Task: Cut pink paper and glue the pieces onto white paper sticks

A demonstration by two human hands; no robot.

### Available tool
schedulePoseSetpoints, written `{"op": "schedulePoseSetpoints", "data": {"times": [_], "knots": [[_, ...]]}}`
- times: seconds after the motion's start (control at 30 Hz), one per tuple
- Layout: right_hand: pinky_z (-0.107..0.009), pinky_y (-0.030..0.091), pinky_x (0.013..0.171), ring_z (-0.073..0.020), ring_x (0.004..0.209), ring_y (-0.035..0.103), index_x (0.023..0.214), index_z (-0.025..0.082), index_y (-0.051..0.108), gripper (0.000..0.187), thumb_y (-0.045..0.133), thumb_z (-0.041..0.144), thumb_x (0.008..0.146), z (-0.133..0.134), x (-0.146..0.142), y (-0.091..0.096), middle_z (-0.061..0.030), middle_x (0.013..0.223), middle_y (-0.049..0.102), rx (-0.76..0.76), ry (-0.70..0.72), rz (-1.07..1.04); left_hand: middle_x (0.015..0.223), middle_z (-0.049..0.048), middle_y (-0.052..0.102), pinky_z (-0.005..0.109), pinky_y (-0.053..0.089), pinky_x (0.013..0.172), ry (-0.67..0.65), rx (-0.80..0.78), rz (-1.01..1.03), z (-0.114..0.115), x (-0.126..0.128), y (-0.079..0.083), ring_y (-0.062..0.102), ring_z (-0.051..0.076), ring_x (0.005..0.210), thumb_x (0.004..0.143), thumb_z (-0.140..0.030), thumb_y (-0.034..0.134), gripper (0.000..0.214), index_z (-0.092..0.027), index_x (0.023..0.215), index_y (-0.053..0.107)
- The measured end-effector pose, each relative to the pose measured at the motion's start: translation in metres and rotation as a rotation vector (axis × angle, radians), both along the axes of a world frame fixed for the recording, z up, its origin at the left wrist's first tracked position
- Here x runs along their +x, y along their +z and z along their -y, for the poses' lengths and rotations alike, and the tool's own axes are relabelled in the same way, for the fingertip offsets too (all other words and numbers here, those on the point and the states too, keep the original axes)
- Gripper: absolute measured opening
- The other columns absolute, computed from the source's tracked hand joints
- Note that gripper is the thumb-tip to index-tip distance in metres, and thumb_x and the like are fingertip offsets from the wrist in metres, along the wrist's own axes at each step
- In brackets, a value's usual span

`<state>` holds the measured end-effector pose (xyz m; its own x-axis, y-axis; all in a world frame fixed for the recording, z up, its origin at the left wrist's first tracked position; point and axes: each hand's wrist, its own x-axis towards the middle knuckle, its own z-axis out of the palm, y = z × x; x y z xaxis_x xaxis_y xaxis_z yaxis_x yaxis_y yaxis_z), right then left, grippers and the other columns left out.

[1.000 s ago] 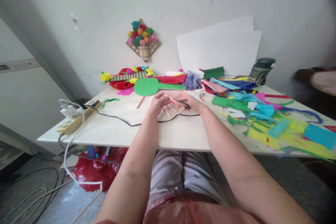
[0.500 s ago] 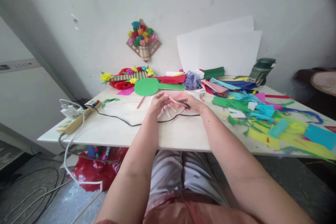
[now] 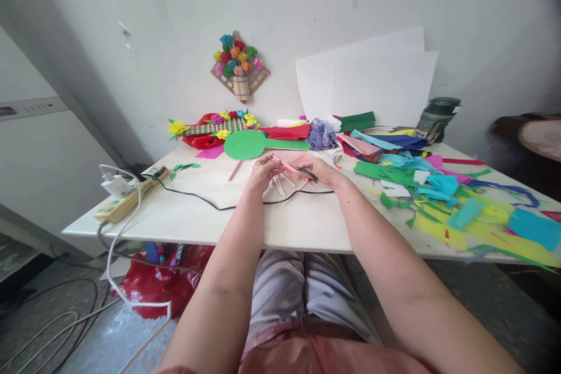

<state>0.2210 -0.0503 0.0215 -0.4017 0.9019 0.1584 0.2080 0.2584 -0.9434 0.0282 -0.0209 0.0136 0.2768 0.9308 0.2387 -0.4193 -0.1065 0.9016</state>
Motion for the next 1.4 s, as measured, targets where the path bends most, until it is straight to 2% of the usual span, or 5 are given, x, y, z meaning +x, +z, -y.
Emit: {"op": "schedulePoseSetpoints", "data": {"times": [0.33,0.57,1.0,1.2,1.4], "knots": [[-0.021,0.031,0.035,-0.0058,0.036,0.037,0.073,0.012,0.067,0.021,0.061,0.031,0.068,0.004,0.0,0.005,0.0023,0.048,0.051,-0.065,-0.001,-0.029,0.063,0.0005,0.061,0.024,0.049,0.062,-0.041,-0.029,0.002,0.007,0.001,0.005,0.059,0.01,0.057,0.052,-0.019,0.073,0.025,-0.013,0.072,0.06],[-0.02,0.03,0.035,-0.0057,0.036,0.037,0.075,0.012,0.067,0.022,0.061,0.032,0.068,0.001,0.002,0.002,0.0042,0.045,0.047,-0.044,0.054,-0.01,0.067,0.0027,0.062,0.026,0.049,0.065,-0.073,-0.011,0.005,0.007,0.001,0.004,0.06,0.011,0.061,0.055,-0.018,0.073,0.022,-0.012,0.072,0.06],[-0.019,0.027,0.034,-0.0046,0.039,0.034,0.083,0.012,0.068,0.027,0.061,0.031,0.065,0.012,-0.003,0.01,0.0024,0.053,0.052,0.026,-0.027,0.0,0.062,0.0043,0.063,0.023,0.051,0.061,-0.043,-0.075,0.012,0.011,0.001,0.004,0.062,0.011,0.059,0.061,-0.018,0.072,0.016,-0.009,0.067,0.06],[-0.019,0.026,0.035,-0.0045,0.038,0.032,0.085,0.011,0.068,0.028,0.059,0.03,0.068,0.016,-0.004,0.013,0.005,0.046,0.044,0.031,-0.03,0.04,0.062,0.0048,0.063,0.023,0.051,0.06,-0.06,-0.087,0.009,0.01,0.001,0.004,0.061,0.011,0.057,0.062,-0.016,0.07,0.013,-0.008,0.066,0.06],[-0.019,0.027,0.036,-0.0043,0.039,0.032,0.093,0.011,0.068,0.037,0.065,0.032,0.063,0.017,-0.005,0.014,0.0043,0.05,0.048,0.023,-0.052,0.071,0.063,0.0054,0.064,0.024,0.051,0.061,-0.061,-0.098,-0.011,0.009,0.001,0.004,0.062,0.012,0.057,0.064,-0.015,0.068,0.011,-0.008,0.068,0.06]]}}
